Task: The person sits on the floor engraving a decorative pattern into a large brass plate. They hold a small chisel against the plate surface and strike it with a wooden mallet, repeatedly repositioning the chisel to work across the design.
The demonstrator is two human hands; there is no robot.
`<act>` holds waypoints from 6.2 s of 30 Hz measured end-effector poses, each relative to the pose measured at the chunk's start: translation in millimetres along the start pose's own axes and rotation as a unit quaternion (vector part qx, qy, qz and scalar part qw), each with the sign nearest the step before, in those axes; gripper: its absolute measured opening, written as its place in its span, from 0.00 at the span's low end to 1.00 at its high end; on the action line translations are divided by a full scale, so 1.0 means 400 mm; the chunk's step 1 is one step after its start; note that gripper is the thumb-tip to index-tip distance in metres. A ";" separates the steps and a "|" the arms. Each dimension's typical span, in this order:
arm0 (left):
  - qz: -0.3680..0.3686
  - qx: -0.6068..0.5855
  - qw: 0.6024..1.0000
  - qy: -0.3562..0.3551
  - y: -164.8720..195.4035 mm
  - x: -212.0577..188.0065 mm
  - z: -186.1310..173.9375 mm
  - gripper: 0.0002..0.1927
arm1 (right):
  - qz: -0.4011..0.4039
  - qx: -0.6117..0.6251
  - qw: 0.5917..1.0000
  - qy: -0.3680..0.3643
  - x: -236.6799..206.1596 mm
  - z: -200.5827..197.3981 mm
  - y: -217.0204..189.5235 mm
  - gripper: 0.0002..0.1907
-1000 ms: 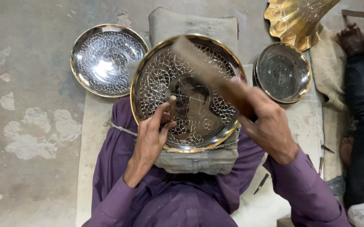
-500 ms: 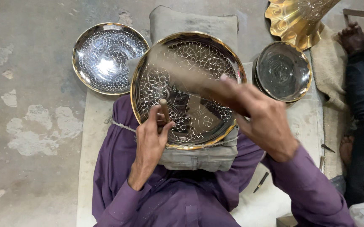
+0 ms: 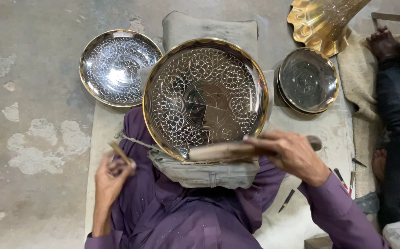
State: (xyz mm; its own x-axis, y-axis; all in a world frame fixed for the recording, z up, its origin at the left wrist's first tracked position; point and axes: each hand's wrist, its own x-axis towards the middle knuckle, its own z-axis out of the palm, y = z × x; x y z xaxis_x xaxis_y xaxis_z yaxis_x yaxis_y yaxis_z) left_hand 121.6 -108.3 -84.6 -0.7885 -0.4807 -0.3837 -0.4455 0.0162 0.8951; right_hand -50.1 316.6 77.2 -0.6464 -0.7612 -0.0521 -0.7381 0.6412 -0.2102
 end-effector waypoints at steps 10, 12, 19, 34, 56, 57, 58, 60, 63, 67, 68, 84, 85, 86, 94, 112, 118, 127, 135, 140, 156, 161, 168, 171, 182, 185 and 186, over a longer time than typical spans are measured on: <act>0.076 0.096 0.992 0.039 -0.040 0.001 -0.018 0.28 | 0.146 0.030 0.980 -0.130 0.051 -0.044 -0.070 0.39; 0.069 0.100 0.992 0.032 -0.010 -0.004 -0.024 0.29 | 0.215 -0.004 0.973 -0.082 0.049 -0.045 -0.075 0.40; 0.141 -0.061 0.988 -0.014 0.141 -0.015 -0.025 0.33 | 0.222 0.098 0.970 0.005 -0.015 -0.020 -0.085 0.30; 0.348 0.179 0.829 -0.399 0.426 0.101 0.274 0.29 | 0.429 0.454 0.749 0.221 -0.235 0.231 -0.200 0.16; 0.427 0.284 0.694 -0.505 0.480 0.114 0.316 0.25 | 0.346 0.333 0.817 0.319 -0.213 0.306 -0.352 0.35; 0.427 0.283 0.695 -0.505 0.479 0.113 0.316 0.25 | 0.362 0.332 0.805 0.332 -0.214 0.308 -0.352 0.36; 0.427 0.283 0.696 -0.504 0.478 0.112 0.316 0.25 | 0.345 0.332 0.824 0.303 -0.215 0.311 -0.351 0.34; 0.423 0.287 0.695 -0.506 0.476 0.110 0.317 0.25 | 0.312 0.331 0.857 0.245 -0.223 0.317 -0.349 0.31; 0.405 0.320 0.692 -0.505 0.473 0.105 0.322 0.26 | 0.304 0.289 0.858 0.297 -0.233 0.329 -0.351 0.33; 0.414 0.356 0.692 -0.472 0.462 0.097 0.322 0.26 | 0.387 0.310 0.828 0.264 -0.238 0.339 -0.374 0.29; 0.429 0.352 0.690 -0.465 0.460 0.096 0.321 0.26 | 0.386 0.309 0.829 0.260 -0.239 0.335 -0.378 0.30; 0.359 0.168 0.890 -0.225 0.349 0.019 0.299 0.26 | 0.199 0.216 0.917 0.270 -0.146 0.143 -0.266 0.36; 0.348 0.147 0.905 -0.197 0.338 0.008 0.304 0.26 | 0.203 0.208 0.922 0.255 -0.132 0.126 -0.246 0.36; 0.336 0.125 0.918 -0.169 0.331 0.000 0.309 0.26 | 0.208 0.200 0.927 0.239 -0.119 0.107 -0.226 0.36; 0.287 0.099 0.950 -0.077 0.310 -0.048 0.319 0.24 | 0.140 0.073 0.976 0.147 0.032 -0.038 -0.119 0.38; 0.268 0.072 0.957 -0.079 0.314 -0.057 0.316 0.25 | 0.011 -0.107 0.989 0.102 0.174 -0.191 -0.122 0.34; 0.275 0.090 0.952 -0.100 0.314 -0.045 0.312 0.26 | 0.069 -0.096 0.990 0.081 0.157 -0.176 -0.118 0.34; 0.301 0.123 0.933 -0.153 0.317 -0.018 0.305 0.25 | 0.135 -0.008 0.988 0.080 0.104 -0.160 -0.126 0.37; 0.323 0.161 0.901 -0.239 0.373 -0.014 0.286 0.26 | 0.232 -0.021 0.972 -0.019 0.026 -0.098 -0.140 0.39; 0.315 0.180 0.883 -0.297 0.409 -0.008 0.288 0.26 | 0.222 0.104 0.957 0.153 -0.052 -0.026 -0.158 0.36; 0.367 0.325 0.752 -0.441 0.449 0.031 0.308 0.29 | 0.293 0.177 0.914 0.218 -0.272 0.236 -0.293 0.42; 0.390 0.399 0.713 -0.424 0.445 0.011 0.296 0.33 | 0.436 0.247 0.852 0.152 -0.277 0.260 -0.321 0.36; 0.316 0.137 0.923 -0.174 0.376 -0.030 0.264 0.25 | 0.320 0.243 0.893 0.203 -0.254 0.183 -0.248 0.37; 0.288 0.096 0.942 -0.143 0.353 -0.040 0.275 0.26 | 0.265 0.292 0.893 0.216 -0.199 0.116 -0.213 0.35; 0.281 0.074 0.948 -0.126 0.339 -0.054 0.284 0.25 | 0.136 0.053 0.978 0.146 -0.006 -0.068 -0.102 0.35; 0.290 0.110 0.944 -0.111 0.334 -0.053 0.287 0.25 | 0.098 0.070 0.979 0.164 0.039 -0.116 -0.097 0.36; 0.293 0.107 0.944 -0.109 0.333 -0.054 0.288 0.25 | 0.083 0.084 0.978 0.173 0.050 -0.137 -0.098 0.36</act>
State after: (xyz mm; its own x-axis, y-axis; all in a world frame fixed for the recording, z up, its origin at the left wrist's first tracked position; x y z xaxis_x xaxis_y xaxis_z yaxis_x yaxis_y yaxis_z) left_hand 30.4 5.0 16.6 -0.9841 -0.1428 0.1052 0.0377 0.4111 0.9108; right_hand -44.5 281.5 137.8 -0.8031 -0.5503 0.2286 -0.5937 0.7058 -0.3865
